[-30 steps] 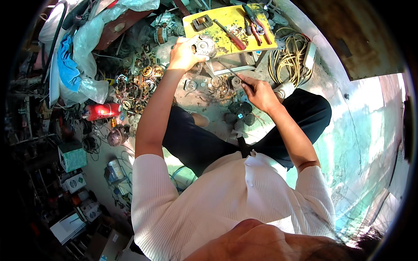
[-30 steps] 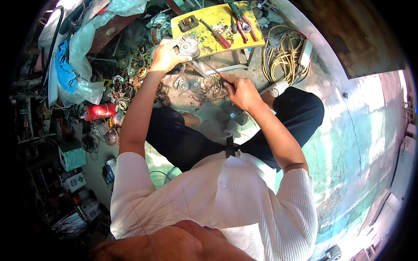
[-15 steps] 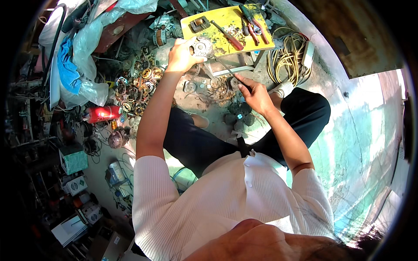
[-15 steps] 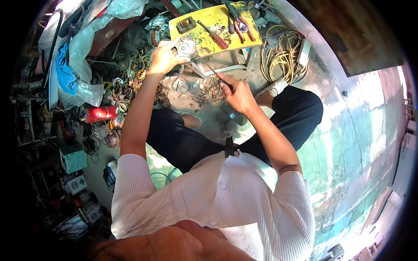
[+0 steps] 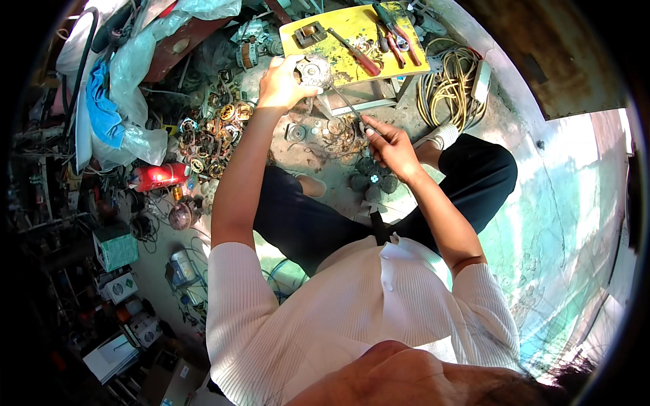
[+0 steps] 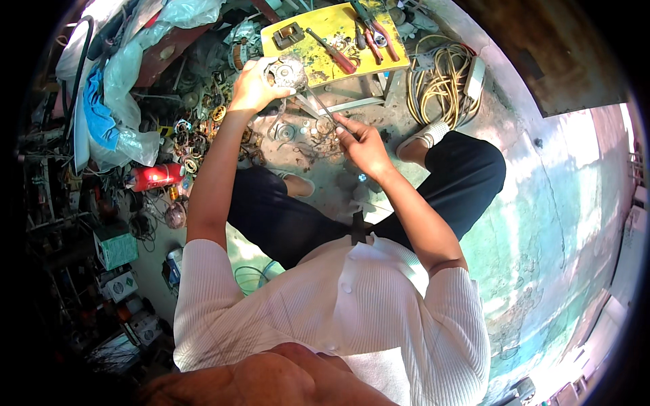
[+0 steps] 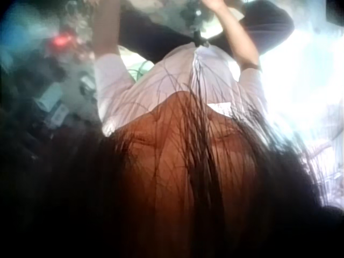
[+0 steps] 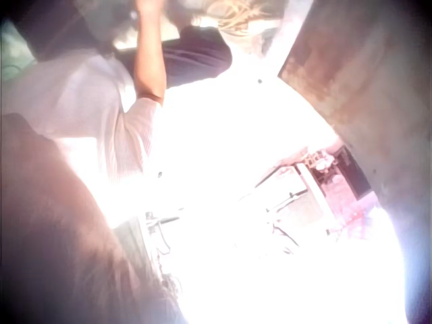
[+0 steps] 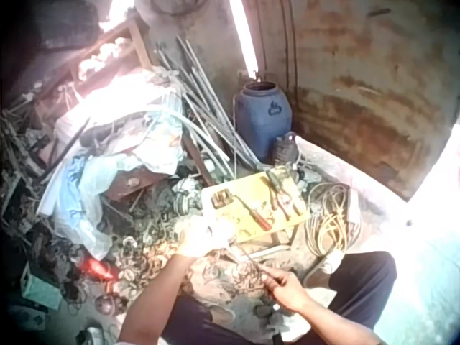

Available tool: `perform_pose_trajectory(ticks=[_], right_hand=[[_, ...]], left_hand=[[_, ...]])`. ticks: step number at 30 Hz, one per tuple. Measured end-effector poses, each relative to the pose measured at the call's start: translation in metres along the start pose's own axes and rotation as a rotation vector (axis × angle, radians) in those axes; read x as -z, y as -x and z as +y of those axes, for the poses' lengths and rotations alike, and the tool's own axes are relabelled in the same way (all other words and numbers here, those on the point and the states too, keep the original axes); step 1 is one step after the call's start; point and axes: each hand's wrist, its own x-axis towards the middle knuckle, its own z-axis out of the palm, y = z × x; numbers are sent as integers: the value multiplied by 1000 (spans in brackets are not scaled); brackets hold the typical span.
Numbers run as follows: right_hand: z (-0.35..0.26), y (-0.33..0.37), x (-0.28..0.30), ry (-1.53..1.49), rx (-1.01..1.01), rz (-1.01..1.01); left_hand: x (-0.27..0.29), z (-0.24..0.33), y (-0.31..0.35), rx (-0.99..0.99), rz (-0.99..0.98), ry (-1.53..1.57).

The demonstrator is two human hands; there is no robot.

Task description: The person disassembles a mechanical component by hand using a screwdriver and a metal rod to pry off pieces while sitting near a tool tray.

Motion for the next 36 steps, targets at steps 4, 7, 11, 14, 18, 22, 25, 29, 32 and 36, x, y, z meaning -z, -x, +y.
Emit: perform_pose_trajectory(ticks=[4,7,11,14,18,22,25,29,32,36], right_hand=[[15,1,-13,30,73,68],[51,-12,-15,216,296,177],[53,-18,-26,584,579,410],[12,-47,-17,634,415,495],[-2,-56,-18,424,680,467],[22,-19,-16,270,369,312],[42,-1,-11,378,478,301],[38,7,-8,353,423,285],[23,11,0,494,337,173],[4,18,2,503,334,243]], left_hand=[[1,-3,1,-32,9,47],[-1,-2,1,-22,24,-28],[-7,-7,8,-16,40,-14],[-4,3,16,-89,-16,-23],[-12,9,23,-90,13,94],[-15,1,16,29,64,36],[-12,5,16,15,46,37],[-16,6,13,-38,77,36],[-14,6,11,-27,55,54],[-11,10,11,-19,50,-4]])
